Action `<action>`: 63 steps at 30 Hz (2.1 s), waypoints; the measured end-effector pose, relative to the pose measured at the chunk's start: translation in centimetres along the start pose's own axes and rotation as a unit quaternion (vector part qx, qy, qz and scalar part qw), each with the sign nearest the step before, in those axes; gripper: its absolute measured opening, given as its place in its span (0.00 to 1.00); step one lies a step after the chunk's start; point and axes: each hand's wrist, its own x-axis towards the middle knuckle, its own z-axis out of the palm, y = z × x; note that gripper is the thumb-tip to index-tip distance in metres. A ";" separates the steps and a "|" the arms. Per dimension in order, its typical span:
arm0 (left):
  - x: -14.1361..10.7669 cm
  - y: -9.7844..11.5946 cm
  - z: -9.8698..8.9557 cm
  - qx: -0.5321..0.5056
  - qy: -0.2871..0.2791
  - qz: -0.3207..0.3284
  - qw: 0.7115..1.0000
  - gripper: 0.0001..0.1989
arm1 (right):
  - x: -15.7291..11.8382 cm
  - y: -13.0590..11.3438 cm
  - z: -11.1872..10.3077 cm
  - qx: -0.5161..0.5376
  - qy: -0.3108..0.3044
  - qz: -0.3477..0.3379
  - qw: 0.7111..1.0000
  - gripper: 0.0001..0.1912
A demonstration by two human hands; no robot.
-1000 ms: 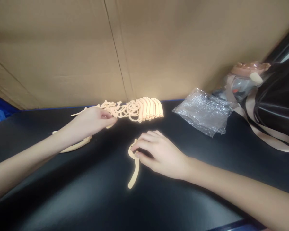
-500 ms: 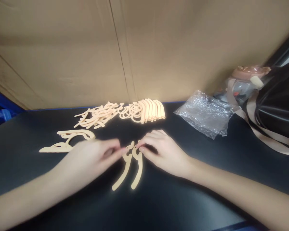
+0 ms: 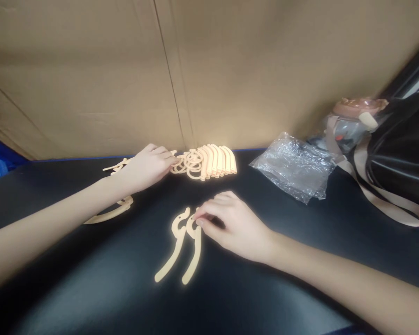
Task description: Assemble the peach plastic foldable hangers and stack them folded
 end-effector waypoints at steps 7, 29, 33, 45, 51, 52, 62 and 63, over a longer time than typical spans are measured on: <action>0.2 0.1 -0.3 0.001 0.013 0.008 1.000 0.12 | -0.2 0.0 0.0 0.007 -0.004 -0.012 1.000 0.06; -9.3 7.4 -5.8 -0.072 0.168 0.141 0.973 0.17 | -0.3 -0.5 0.1 -0.074 -0.062 -0.081 0.992 0.22; -10.1 7.5 -5.7 -0.156 0.172 0.133 0.963 0.15 | -0.5 -1.1 -0.3 -0.086 -0.084 -0.089 0.989 0.31; -9.8 7.1 -4.8 -0.382 0.044 0.083 0.920 0.15 | -1.1 -1.7 0.1 -0.076 -0.078 -0.059 0.992 0.11; -10.1 7.2 -4.8 -0.369 0.056 0.088 0.924 0.14 | -0.9 -1.2 0.1 -0.061 -0.099 -0.058 0.992 0.10; -10.2 7.3 -4.8 -0.370 0.060 0.089 0.923 0.14 | -0.8 -1.1 0.1 -0.057 -0.100 -0.060 0.991 0.10; -9.9 7.8 -4.8 -0.338 0.089 0.109 0.931 0.13 | -0.8 -1.2 0.5 -0.050 -0.085 -0.096 0.990 0.12; -9.9 7.8 -4.9 -0.333 0.092 0.113 0.931 0.13 | -0.9 -1.3 0.5 -0.053 -0.080 -0.103 0.990 0.12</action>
